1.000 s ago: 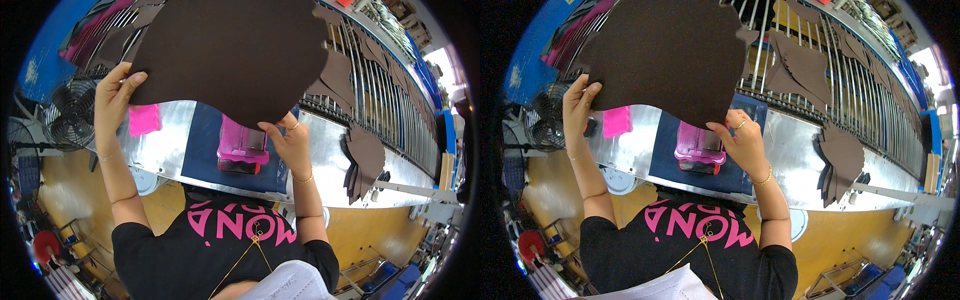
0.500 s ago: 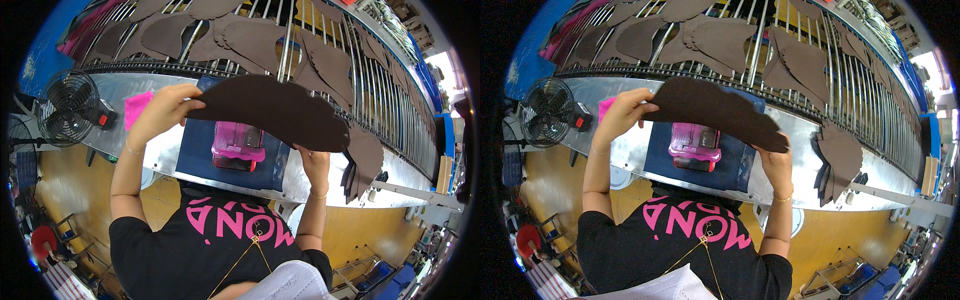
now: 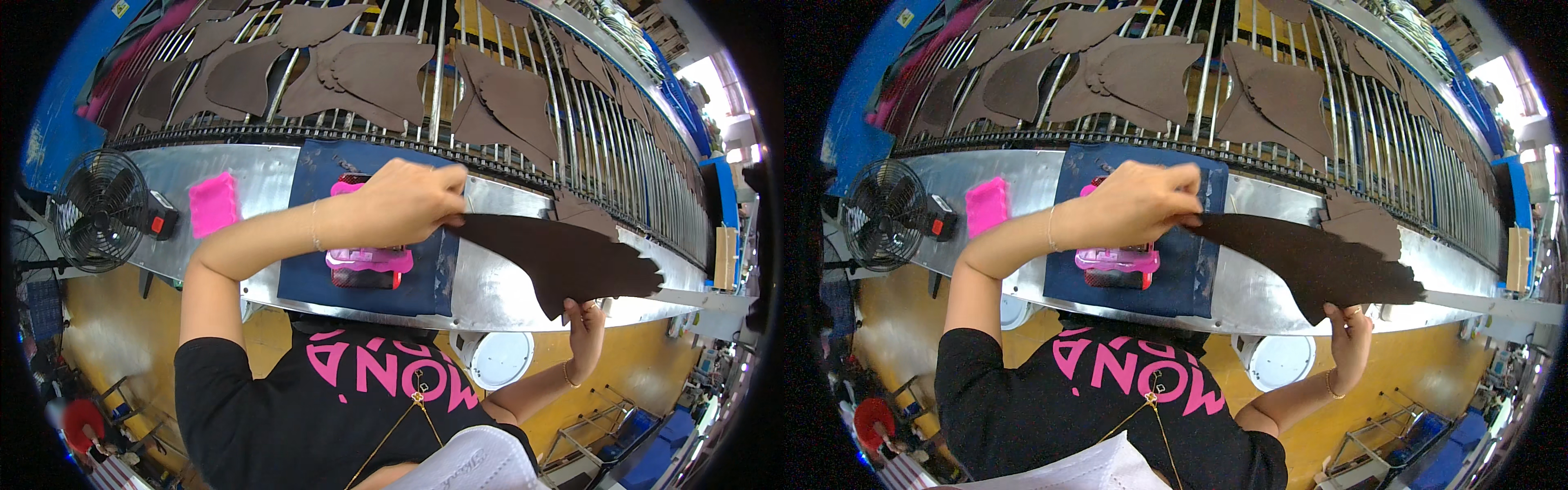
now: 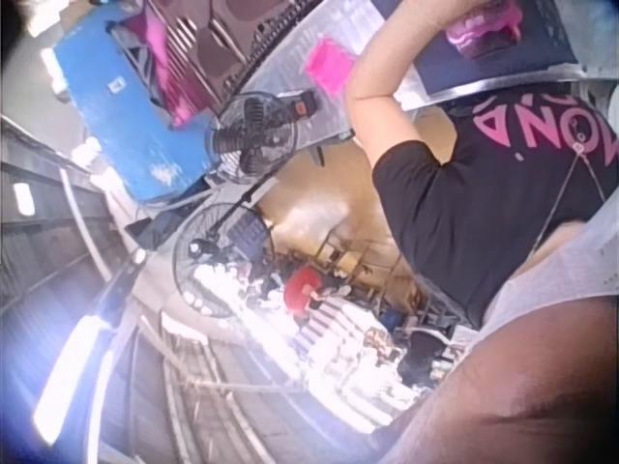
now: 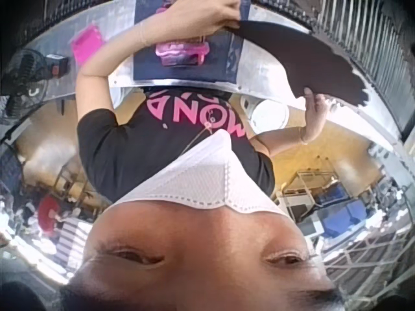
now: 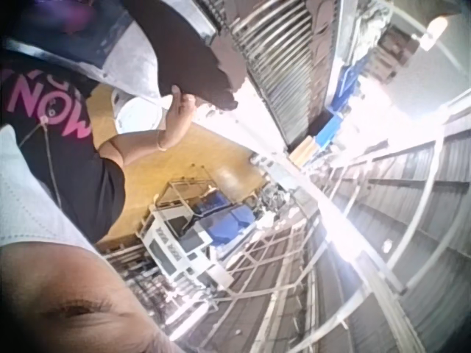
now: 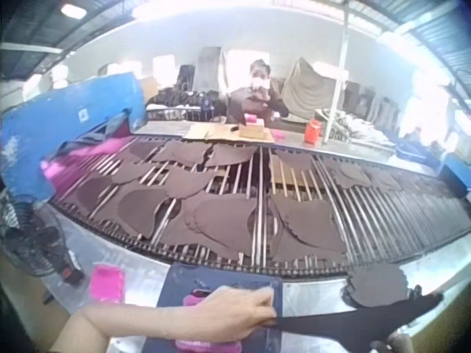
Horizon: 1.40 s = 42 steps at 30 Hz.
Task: The person repeatedly picks up brown fabric pieces from a conveyor belt and places them onto a metal rack. The person handles the pieces one at a time, arranging them in a row along the rack throughout the clip.
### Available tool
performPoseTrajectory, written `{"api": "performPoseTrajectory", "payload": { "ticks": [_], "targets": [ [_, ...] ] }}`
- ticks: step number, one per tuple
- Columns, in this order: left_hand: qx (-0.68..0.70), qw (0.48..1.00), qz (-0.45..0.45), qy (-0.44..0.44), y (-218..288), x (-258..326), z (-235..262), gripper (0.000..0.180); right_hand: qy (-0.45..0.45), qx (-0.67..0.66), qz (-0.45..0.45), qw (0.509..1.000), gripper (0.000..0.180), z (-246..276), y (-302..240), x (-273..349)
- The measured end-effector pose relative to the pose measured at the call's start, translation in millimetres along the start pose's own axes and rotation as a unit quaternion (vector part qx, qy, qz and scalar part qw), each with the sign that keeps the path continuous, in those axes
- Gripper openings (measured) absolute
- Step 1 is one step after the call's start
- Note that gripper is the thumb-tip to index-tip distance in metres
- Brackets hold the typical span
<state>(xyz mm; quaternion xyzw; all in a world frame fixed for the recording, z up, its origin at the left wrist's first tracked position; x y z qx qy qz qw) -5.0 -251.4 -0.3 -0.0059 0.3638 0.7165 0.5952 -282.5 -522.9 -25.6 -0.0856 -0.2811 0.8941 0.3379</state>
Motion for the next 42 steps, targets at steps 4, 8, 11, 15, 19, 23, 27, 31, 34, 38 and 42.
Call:
{"api": "performPoseTrajectory", "payload": {
  "ticks": [4,8,11,15,19,23,27,31,34,38,42],
  "targets": [
    [-0.027,0.979,-0.12,0.16,-4.6,-67.9,29.5,0.004,0.187,-0.144,0.089,0.968,0.012,22.5,-2.9,-23.8],
    [-0.135,0.962,-0.171,0.163,11.4,-138.6,71.1,0.013,0.271,-0.217,0.107,0.932,0.025,37.9,-66.1,-57.2],
    [-0.223,0.933,-0.225,0.173,18.4,-154.5,90.4,0.013,0.221,-0.166,0.173,0.945,0.017,-2.8,-100.4,-100.3],
    [-0.364,0.815,-0.354,0.281,-8.2,-178.5,87.7,0.017,0.106,-0.205,0.138,0.963,0.019,-82.9,-143.1,-146.7],
    [-0.288,0.886,-0.246,0.269,-25.1,-166.6,116.4,0.032,0.035,-0.421,0.113,0.9,0.01,-166.1,-155.4,-213.2],
    [-0.287,0.91,-0.166,0.249,-40.1,-113.9,147.5,0.05,-0.005,-0.563,0.013,0.826,0.011,-228.7,-173.3,-270.4],
    [-0.29,0.912,-0.028,0.29,-73.7,-25.0,168.1,0.046,-0.021,-0.605,-0.1,0.79,0.007,-277.7,-190.6,-327.9],
    [-0.211,0.915,0.157,0.305,-98.9,67.9,166.0,0.044,-0.014,-0.608,-0.125,0.784,0.031,-305.8,-197.2,-372.6],
    [-0.19,0.894,0.271,0.303,-101.0,123.2,157.0,0.043,0.008,-0.619,-0.172,0.766,0.057,-323.9,-198.3,-398.6],
    [-0.183,0.856,0.37,0.31,-107.0,178.3,142.8,0.044,0.008,-0.627,-0.187,0.756,0.039,-338.2,-196.2,-424.3],
    [-0.172,0.843,0.412,0.3,-103.9,203.2,134.1,0.048,-0.002,-0.647,-0.201,0.735,0.047,-345.1,-202.3,-444.6]
  ]
}}
Point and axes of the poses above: each hand's wrist, its own x-axis away from the middle knuckle, its own z-axis out of the back of the hand, y = z × x, the point moved 3 cm from there along -x, towards the middle knuckle, and after that the axes turned 8 degrees about y, right-handed, at the moved point
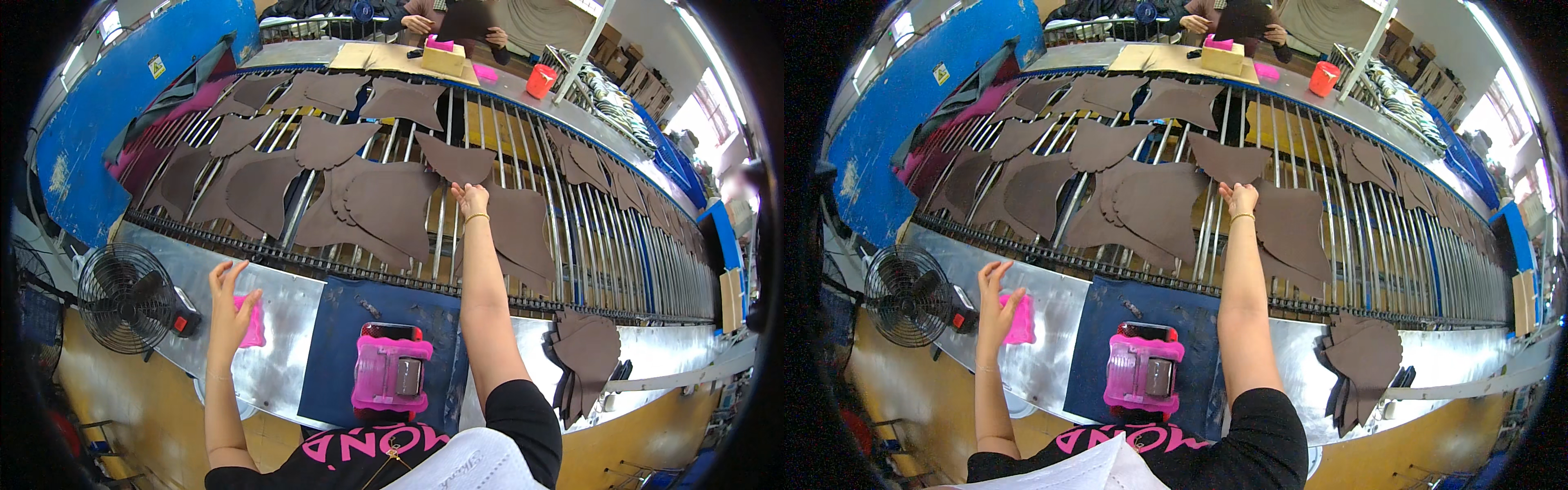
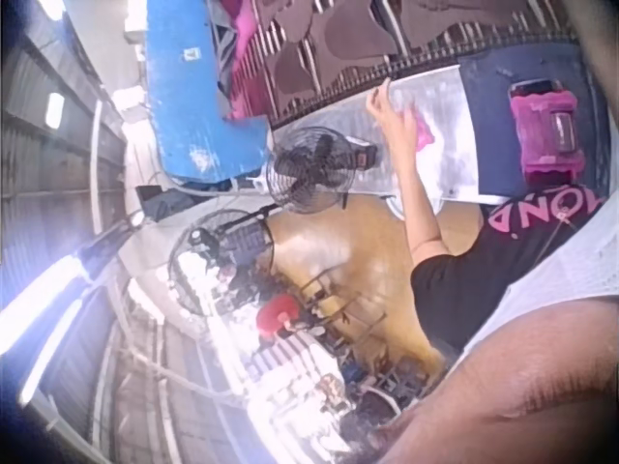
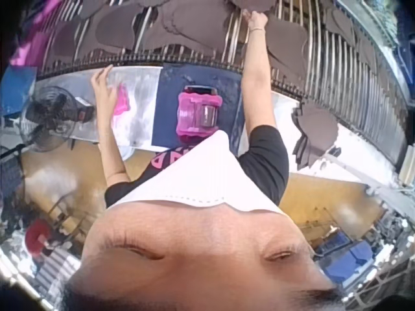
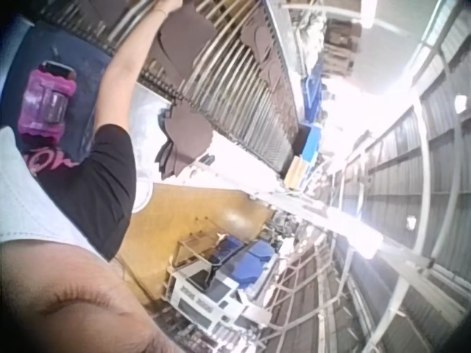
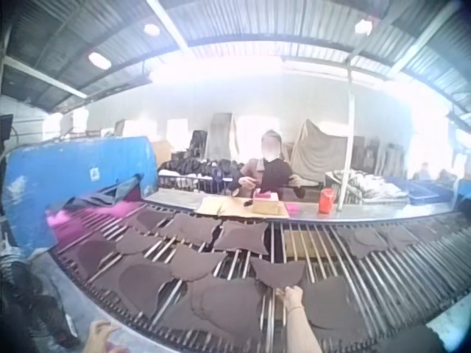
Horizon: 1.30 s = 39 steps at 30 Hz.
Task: The person repeatedly picks up brown fabric pieces from a conveyor belt and places them onto a metal rack. The person handles the pieces one at a time, arranging them in a row along the rack throughout the clip.
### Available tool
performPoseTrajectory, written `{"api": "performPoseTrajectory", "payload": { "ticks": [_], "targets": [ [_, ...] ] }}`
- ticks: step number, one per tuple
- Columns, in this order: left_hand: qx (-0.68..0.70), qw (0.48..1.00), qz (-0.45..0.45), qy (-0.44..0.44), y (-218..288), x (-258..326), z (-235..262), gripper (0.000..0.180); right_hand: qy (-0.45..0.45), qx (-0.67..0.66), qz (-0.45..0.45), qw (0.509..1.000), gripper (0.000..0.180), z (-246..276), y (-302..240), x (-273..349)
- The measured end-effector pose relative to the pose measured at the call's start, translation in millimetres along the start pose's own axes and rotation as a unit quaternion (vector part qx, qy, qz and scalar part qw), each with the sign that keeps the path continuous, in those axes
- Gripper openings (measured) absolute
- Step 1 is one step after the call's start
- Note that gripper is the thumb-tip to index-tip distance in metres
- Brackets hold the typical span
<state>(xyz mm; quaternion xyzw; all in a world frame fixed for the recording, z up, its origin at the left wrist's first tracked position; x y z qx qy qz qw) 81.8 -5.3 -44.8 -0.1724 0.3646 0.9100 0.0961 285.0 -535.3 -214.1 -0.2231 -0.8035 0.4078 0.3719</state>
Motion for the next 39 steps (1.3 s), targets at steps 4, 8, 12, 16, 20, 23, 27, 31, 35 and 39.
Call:
{"api": "performPoseTrajectory", "payload": {
  "ticks": [4,8,12,16,20,23,27,31,35,39],
  "targets": [
    [0.012,1.0,0.008,-0.008,3.1,-1.0,-3.0,0.05,0.022,0.009,0.021,0.999,0.023,0.3,-9.8,-1.7],
    [0.011,1.0,0.005,-0.011,4.4,-0.4,-2.7,0.052,-0.002,0.058,0.044,0.997,0.037,2.4,-33.4,40.8],
    [0.038,0.999,-0.003,-0.026,11.0,-1.5,-18.1,0.055,-0.072,0.099,0.145,0.982,0.041,31.2,-94.7,116.6],
    [0.053,0.997,-0.016,-0.049,20.9,0.4,-27.7,0.057,-0.052,0.311,0.269,0.91,0.035,130.0,-154.2,198.0],
    [0.073,0.995,-0.028,-0.067,27.0,2.9,-39.5,0.058,0.246,0.598,0.381,0.661,0.028,305.2,-186.3,246.2],
    [0.089,0.992,-0.032,-0.086,36.9,6.8,-47.0,0.058,0.452,0.696,0.223,0.511,0.048,426.4,-179.7,285.0],
    [0.12,0.985,-0.058,-0.113,51.9,7.4,-63.7,0.059,0.479,0.708,0.175,0.489,0.059,530.6,-166.2,295.0],
    [0.111,0.985,-0.071,-0.11,62.7,10.5,-62.4,0.06,0.512,0.7,0.133,0.48,0.068,509.2,-160.5,297.7],
    [0.094,0.987,-0.074,-0.108,60.2,16.0,-59.6,0.063,0.498,0.705,0.055,0.502,0.07,511.8,-176.6,301.9],
    [0.09,0.988,-0.06,-0.112,52.9,19.3,-57.7,0.064,0.471,0.719,0.106,0.5,0.071,523.1,-183.2,296.6]
  ]
}}
Point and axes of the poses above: each hand's wrist, its own x-axis away from the middle knuckle, its own z-axis out of the back of the hand, y = z × x, the point moved 3 cm from there along -x, towards the middle knuckle, and after that the axes turned 8 degrees about y, right-handed, at the moved point
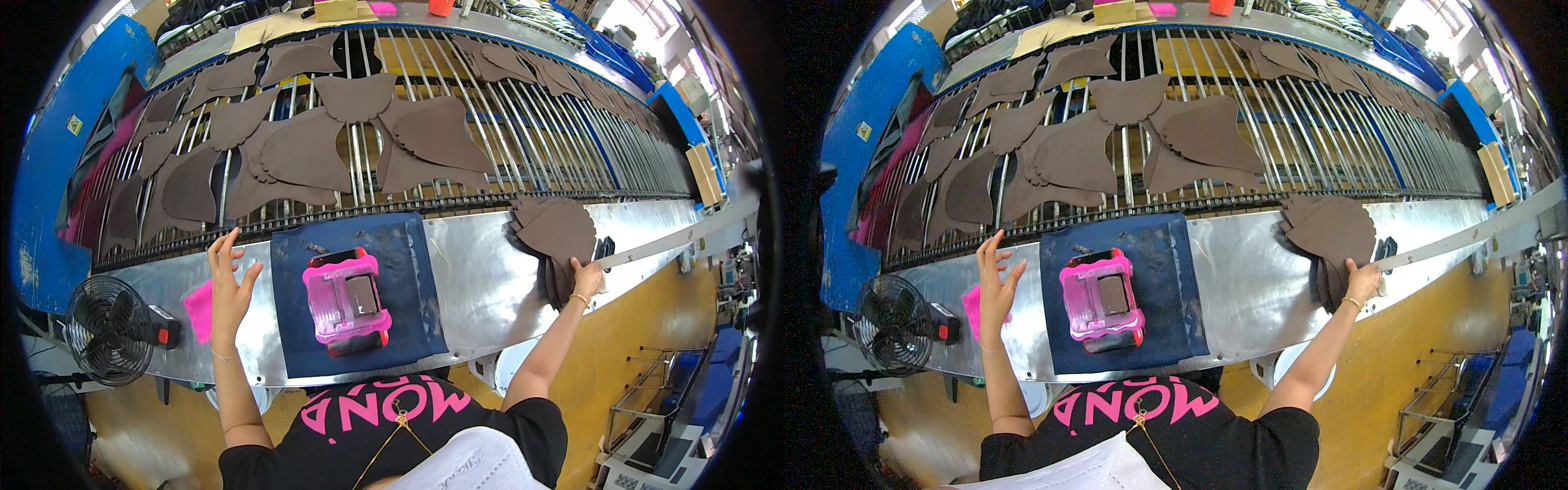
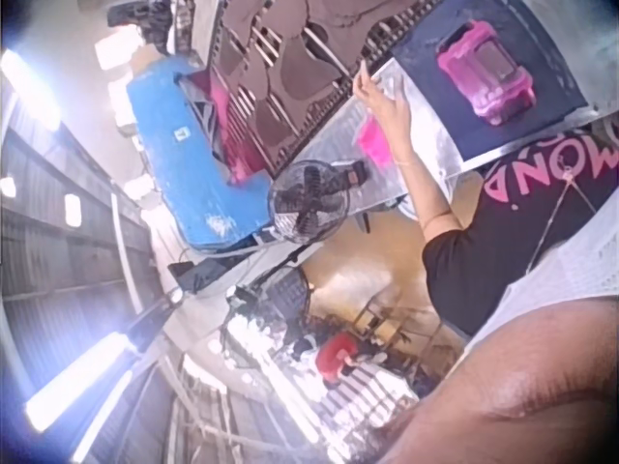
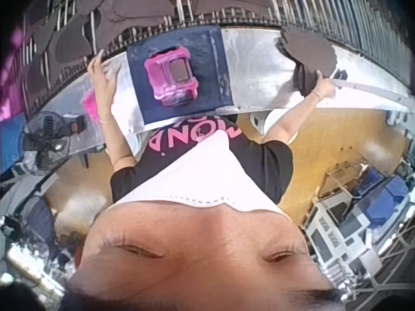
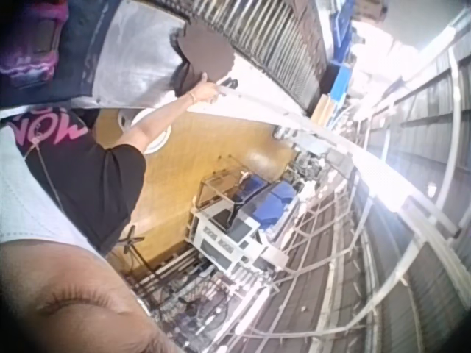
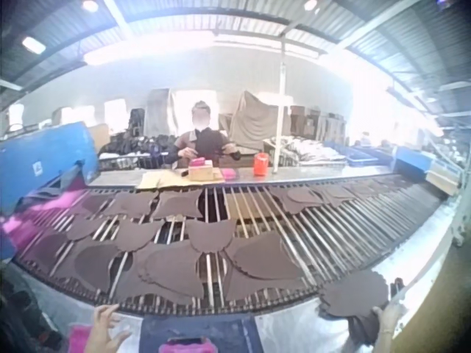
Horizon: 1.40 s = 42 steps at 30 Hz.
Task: The person repeatedly picks up brown fabric pieces from a conveyor belt and places them onto a metal rack. The person handles the pieces one at a time, arranging them in a row along the rack throughout the clip.
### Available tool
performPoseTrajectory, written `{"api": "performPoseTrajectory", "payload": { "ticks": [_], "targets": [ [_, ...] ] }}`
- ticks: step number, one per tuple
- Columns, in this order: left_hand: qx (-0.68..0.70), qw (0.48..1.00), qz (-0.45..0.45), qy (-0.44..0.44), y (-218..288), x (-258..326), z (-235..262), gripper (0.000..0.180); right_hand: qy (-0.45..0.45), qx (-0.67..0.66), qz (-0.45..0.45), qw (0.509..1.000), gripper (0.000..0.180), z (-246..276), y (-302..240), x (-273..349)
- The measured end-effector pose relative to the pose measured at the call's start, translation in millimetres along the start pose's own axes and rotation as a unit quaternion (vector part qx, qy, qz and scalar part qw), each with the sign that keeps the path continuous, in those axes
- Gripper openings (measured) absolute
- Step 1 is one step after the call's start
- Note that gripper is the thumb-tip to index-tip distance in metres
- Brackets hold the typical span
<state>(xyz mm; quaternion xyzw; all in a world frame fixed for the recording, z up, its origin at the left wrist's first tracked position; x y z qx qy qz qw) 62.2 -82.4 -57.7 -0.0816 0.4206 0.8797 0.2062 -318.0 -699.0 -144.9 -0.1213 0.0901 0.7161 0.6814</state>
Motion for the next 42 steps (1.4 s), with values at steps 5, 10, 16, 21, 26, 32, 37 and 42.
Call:
{"api": "performPoseTrajectory", "payload": {
  "ticks": [5,10,16,21,26,32,37,42],
  "targets": [
    [0.011,1.0,-0.006,0.0,4.1,3.0,0.2,0.062,-0.001,0.022,-0.063,0.998,0.066,20.6,-13.0,14.5],
    [0.015,1.0,-0.014,-0.007,11.1,0.5,-6.3,0.063,-0.046,0.06,-0.035,0.997,0.062,33.8,-19.0,12.3],
    [0.033,0.999,-0.036,-0.022,23.8,-6.3,-9.0,0.064,-0.095,-0.123,0.003,0.988,0.039,68.8,-11.0,3.3],
    [0.081,0.992,-0.085,-0.047,57.2,-22.8,-23.7,0.064,-0.072,-0.336,0.135,0.929,0.031,209.2,-67.5,52.7],
    [0.2,0.97,-0.13,-0.056,99.7,-37.6,-42.0,0.069,-0.067,-0.647,0.111,0.751,0.029,252.2,-128.2,118.0],
    [0.383,0.914,0.068,-0.116,79.0,-44.0,-1.1,0.025,-0.13,-0.649,0.407,0.63,0.025,233.9,-229.0,204.6],
    [0.307,0.95,0.051,0.036,46.3,-26.9,82.0,0.019,-0.323,-0.645,0.438,0.536,0.027,212.0,-276.1,280.4],
    [0.193,0.976,0.056,0.082,35.2,-0.6,117.9,0.013,-0.221,-0.581,0.596,0.508,0.025,218.5,-281.7,305.7]
  ]
}}
Point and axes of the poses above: each hand's wrist, its own x-axis away from the middle knuckle, its own z-axis out of the back of the hand, y = z × x, the point moved 3 cm from there along -x, towards the middle knuckle, and after that the axes turned 8 degrees about y, right-handed, at the moved point
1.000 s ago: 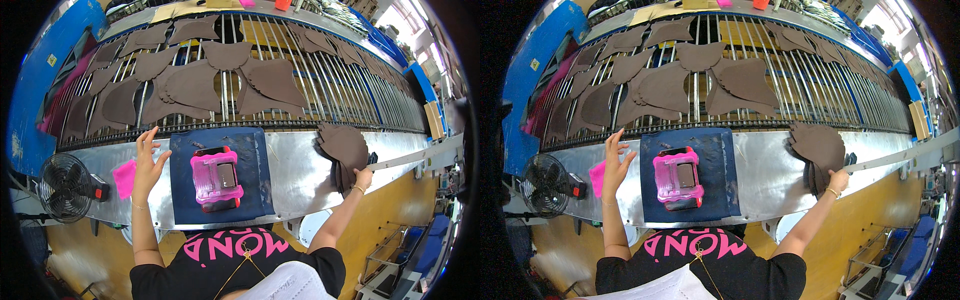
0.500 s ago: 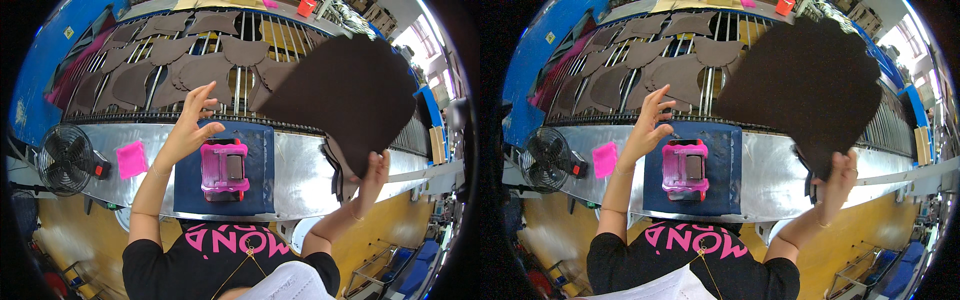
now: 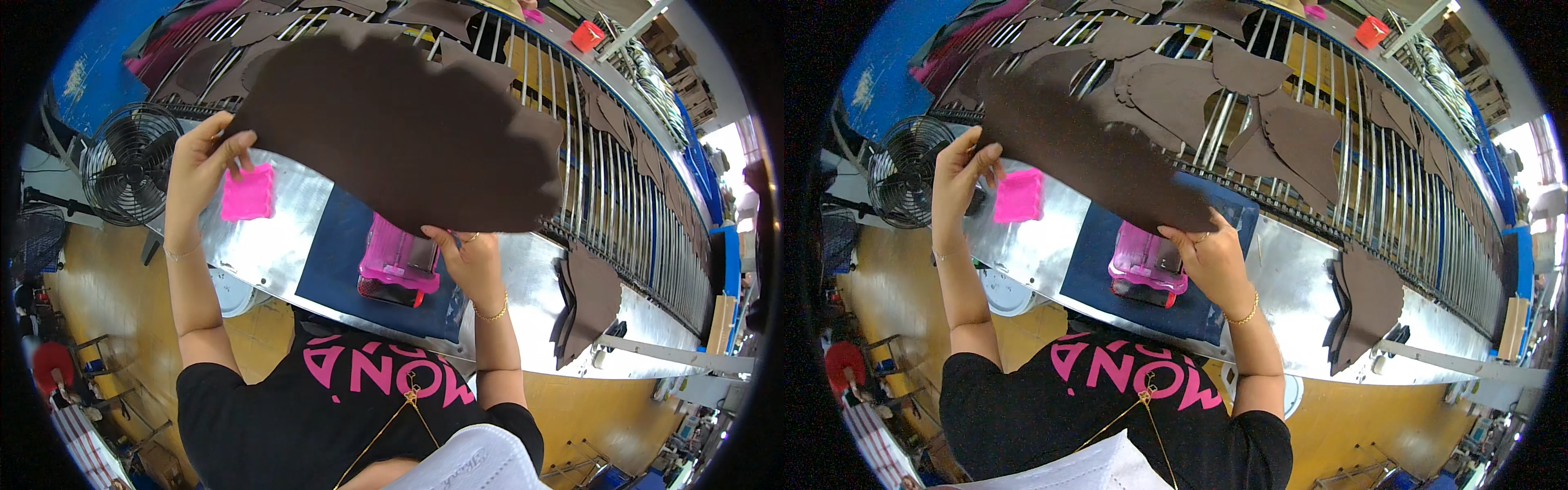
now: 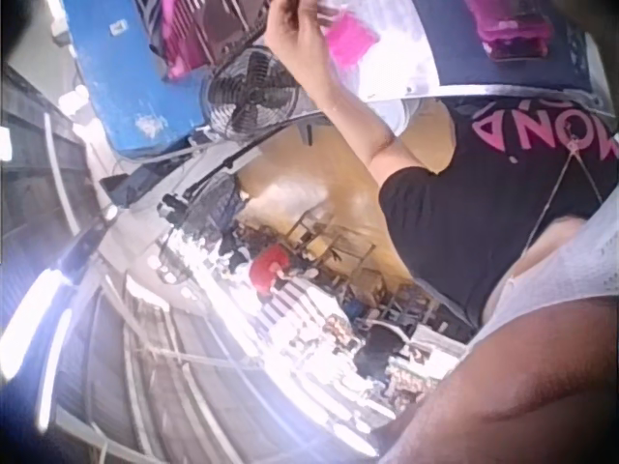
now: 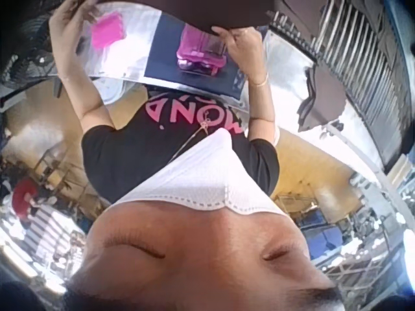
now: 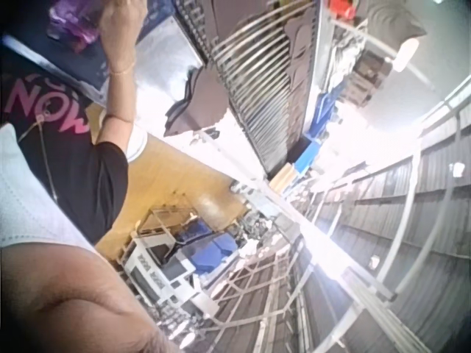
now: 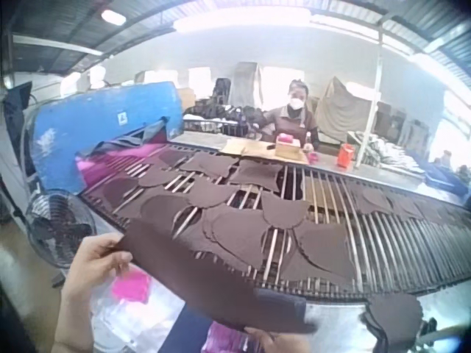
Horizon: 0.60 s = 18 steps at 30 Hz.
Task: The person repeatedly picks up brown fabric pieces from a conveyor belt and places them onto a metal rack. The person handles the pieces one at a time, arranging them in a row along the rack throughout the clip.
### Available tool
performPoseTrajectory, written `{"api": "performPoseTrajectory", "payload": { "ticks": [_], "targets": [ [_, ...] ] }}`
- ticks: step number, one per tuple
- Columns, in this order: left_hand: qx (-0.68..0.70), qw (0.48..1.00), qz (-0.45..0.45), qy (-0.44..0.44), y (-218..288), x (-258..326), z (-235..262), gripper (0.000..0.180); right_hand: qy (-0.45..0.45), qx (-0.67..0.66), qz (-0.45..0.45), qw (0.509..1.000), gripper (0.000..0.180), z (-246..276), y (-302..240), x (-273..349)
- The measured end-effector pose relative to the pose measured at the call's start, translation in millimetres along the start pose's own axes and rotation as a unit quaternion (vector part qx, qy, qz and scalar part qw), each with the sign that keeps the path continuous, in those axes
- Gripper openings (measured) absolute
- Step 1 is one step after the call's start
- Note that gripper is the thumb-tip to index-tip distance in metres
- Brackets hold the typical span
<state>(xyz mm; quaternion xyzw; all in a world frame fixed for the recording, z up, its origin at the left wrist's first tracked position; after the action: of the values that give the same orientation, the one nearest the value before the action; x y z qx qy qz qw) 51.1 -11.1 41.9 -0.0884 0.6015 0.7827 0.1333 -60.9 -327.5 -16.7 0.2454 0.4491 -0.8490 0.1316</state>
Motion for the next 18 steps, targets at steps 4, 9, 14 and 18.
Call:
{"api": "performPoseTrajectory", "payload": {
  "ticks": [4,9,14,18],
  "targets": [
    [-0.035,0.998,0.056,-0.008,-17.1,22.0,6.7,0.009,-0.012,0.038,0.056,0.998,0.039,8.7,-0.3,1.9],
    [-0.007,0.987,0.127,-0.097,-39.7,46.3,-26.0,0.006,0.002,0.076,0.045,0.996,0.034,37.8,12.2,23.5],
    [-0.059,0.97,0.088,-0.218,-25.8,46.7,-91.8,0.005,0.015,0.129,-0.073,0.989,0.022,73.9,50.2,84.8],
    [-0.105,0.953,-0.053,-0.279,0.7,41.8,-134.7,0.008,0.05,0.118,-0.238,0.963,0.013,106.5,49.5,125.7]
  ]
}}
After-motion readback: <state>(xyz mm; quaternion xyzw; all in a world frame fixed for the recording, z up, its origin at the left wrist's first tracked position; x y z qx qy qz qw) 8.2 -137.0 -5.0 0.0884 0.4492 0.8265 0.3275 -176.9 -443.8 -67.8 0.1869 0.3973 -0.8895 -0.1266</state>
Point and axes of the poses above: each hand's wrist, its own x-axis away from the middle knuckle, its own z-axis out of the back of the hand, y = z × x, the point moved 3 cm from there along -x, towards the middle knuckle, and after that the axes turned 8 degrees about y, right-handed, at the moved point
